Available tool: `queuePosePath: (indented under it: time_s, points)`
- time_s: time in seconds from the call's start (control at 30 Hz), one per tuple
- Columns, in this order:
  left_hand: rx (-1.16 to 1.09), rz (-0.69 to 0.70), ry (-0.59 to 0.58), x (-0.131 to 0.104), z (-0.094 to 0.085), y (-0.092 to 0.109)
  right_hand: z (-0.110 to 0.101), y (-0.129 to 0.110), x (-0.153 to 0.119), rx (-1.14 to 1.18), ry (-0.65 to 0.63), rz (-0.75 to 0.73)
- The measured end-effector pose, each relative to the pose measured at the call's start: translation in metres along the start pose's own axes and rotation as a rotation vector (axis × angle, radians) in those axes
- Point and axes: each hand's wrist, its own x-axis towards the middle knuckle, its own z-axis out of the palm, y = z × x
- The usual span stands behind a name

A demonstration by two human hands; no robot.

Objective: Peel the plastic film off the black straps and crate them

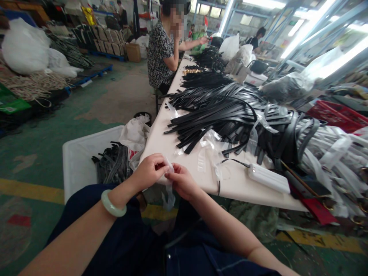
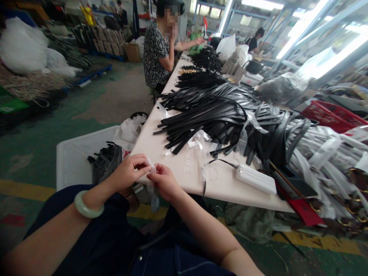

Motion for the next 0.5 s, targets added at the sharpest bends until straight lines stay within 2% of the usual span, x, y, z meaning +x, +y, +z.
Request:
queuePosePath:
  time_s: [0.1, 0.2, 0.27, 0.3, 0.37, 0.4, 0.43, 0.5]
  points:
    - [-0.068, -0.057, 0.085, 0.001, 0.005, -0.001, 0.008, 0.008, 0.000, -0.262, 0.080, -0.177]
    - [-0.287, -0.130, 0.150, 0.005, 0.007, -0.003, 0.010, 0.006, -0.001, -0.438, -0.004, -0.275]
    - [-0.451, -0.181, 0.168, 0.007, 0.006, -0.006, 0.001, -0.004, 0.002, -0.553, -0.092, -0.269]
    - [-0.516, -0.202, 0.181, 0.008, 0.005, -0.007, -0.007, -0.013, 0.006, -0.629, -0.077, -0.233]
    - [-0.599, -0.235, 0.205, 0.009, 0.002, -0.010, -0.031, -0.034, 0.020, -0.782, 0.105, -0.128]
    - [-0.623, -0.250, 0.203, 0.009, 0.000, -0.011, -0.045, -0.046, 0.029, -0.863, 0.274, -0.093]
    - [-0.641, -0.263, 0.193, 0.008, -0.001, -0.012, -0.058, -0.057, 0.038, -0.909, 0.383, -0.078]
    - [-0.642, -0.277, 0.173, 0.008, -0.005, -0.012, -0.081, -0.075, 0.057, -0.959, 0.489, -0.045]
